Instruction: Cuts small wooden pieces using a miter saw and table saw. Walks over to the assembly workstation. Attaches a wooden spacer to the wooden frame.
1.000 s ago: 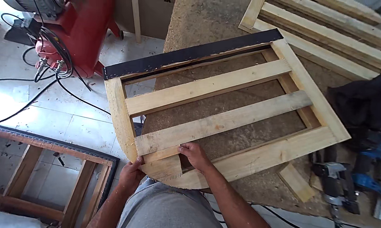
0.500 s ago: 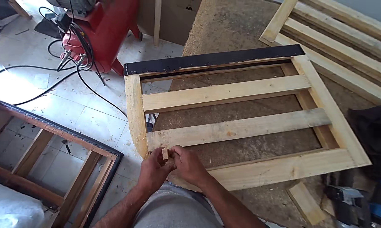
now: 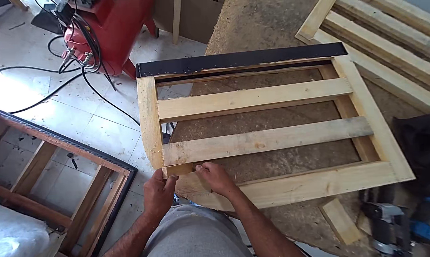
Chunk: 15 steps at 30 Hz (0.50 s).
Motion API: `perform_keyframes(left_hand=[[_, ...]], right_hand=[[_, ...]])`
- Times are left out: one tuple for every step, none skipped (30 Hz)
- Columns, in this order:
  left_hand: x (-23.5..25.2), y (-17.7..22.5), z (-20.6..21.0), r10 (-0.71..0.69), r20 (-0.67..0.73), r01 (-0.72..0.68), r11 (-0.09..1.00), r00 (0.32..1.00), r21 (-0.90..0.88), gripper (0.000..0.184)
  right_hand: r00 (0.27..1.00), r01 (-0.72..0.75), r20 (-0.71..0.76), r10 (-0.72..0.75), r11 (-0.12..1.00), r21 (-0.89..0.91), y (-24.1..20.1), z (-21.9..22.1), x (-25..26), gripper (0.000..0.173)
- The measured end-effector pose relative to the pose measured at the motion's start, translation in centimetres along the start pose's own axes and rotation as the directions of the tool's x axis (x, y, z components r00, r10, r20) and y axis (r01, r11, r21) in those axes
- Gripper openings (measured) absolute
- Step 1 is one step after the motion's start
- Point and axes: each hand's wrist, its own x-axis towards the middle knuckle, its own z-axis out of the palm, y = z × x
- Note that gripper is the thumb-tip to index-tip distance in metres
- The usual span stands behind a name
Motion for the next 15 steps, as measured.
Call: perform_keyframes(left_hand=[[-0.2,0.3,0.0,-0.012,-0.011,0.013,0.999,1.0,0.048,0.016],[-0.3,0.4,0.0,-0.022,-0.024,0.023,0.998,0.999,0.055,0.016],[-0.3,0.3,0.0,-0.029,-0.033,0.03,0.999,0.999,0.037,0.016],[-0.4,0.3,0.0,-0.032,-0.04,0.033,0.999,0.999,0.021,0.016],[-0.4,0.3,0.0,-0.03,-0.045,0.03,0.999,0.999,0.012,0.016],[-0.4,0.4,0.1,-0.023,-0.047,0.023,1.0,0.999,0.009,0.016],[-0.3,0.5,0.1,-0.014,-0.044,0.014,1.0,0.999,0.002,0.016],[-0.2,0.6,0.2,-0.019,-0.039,0.018,1.0,0.999,-0.025,0.016],[0.1,0.7,0.1,-0.048,-0.03,0.045,0.996,0.998,-0.073,0.016],[0.4,0.8,0.0,-0.094,-0.02,0.091,0.989,0.995,-0.12,0.017],[0.7,0.8,-0.1,-0.157,-0.002,0.154,0.973,0.988,-0.172,0.017],[1.0,0.7,-0.4,-0.225,0.033,0.227,0.946,0.974,-0.232,0.019],[1.3,0.5,-0.8,-0.272,0.078,0.283,0.911,0.959,-0.299,0.022],[1.6,0.0,-1.2,-0.298,0.124,0.323,0.877,0.946,-0.356,0.024],[1.9,-0.6,-1.5,-0.305,0.17,0.349,0.845,0.937,-0.405,0.026]], right_hand=[[1.0,0.012,0.01,-0.013,1.0,0.012,-0.1,0.2,0.0,0.051],[1.0,0.024,0.012,-0.025,0.999,0.021,-0.3,0.3,-0.1,0.05],[0.999,0.033,0.005,-0.033,0.999,0.023,-0.4,0.5,-0.1,0.048],[0.999,0.034,-0.002,-0.034,0.999,0.013,-0.4,0.6,0.0,0.047],[1.0,0.031,0.001,-0.031,0.999,-0.01,-0.4,0.6,0.0,0.047],[0.999,0.032,0.008,-0.032,0.999,-0.033,-0.3,0.7,0.1,0.046],[0.999,0.032,0.017,-0.031,0.998,-0.045,-0.1,0.7,0.3,0.047],[0.999,0.028,0.026,-0.026,0.998,-0.048,0.2,0.7,0.7,0.047],[0.999,0.014,0.035,-0.012,0.999,-0.035,0.6,0.8,1.2,0.047],[0.999,-0.008,0.046,0.008,1.0,0.006,1.1,1.0,1.8,0.048],[0.998,-0.035,0.054,0.03,0.996,0.085,1.6,1.3,2.4,0.049],[0.997,-0.065,0.064,0.053,0.976,0.206,2.0,1.5,2.8,0.048],[0.995,-0.087,0.079,0.064,0.935,0.345,2.3,1.7,3.1,0.046],[0.994,-0.1,0.094,0.063,0.88,0.464,2.5,1.8,3.3,0.044],[0.993,-0.101,0.109,0.05,0.831,0.548,2.7,1.8,3.4,0.041]])
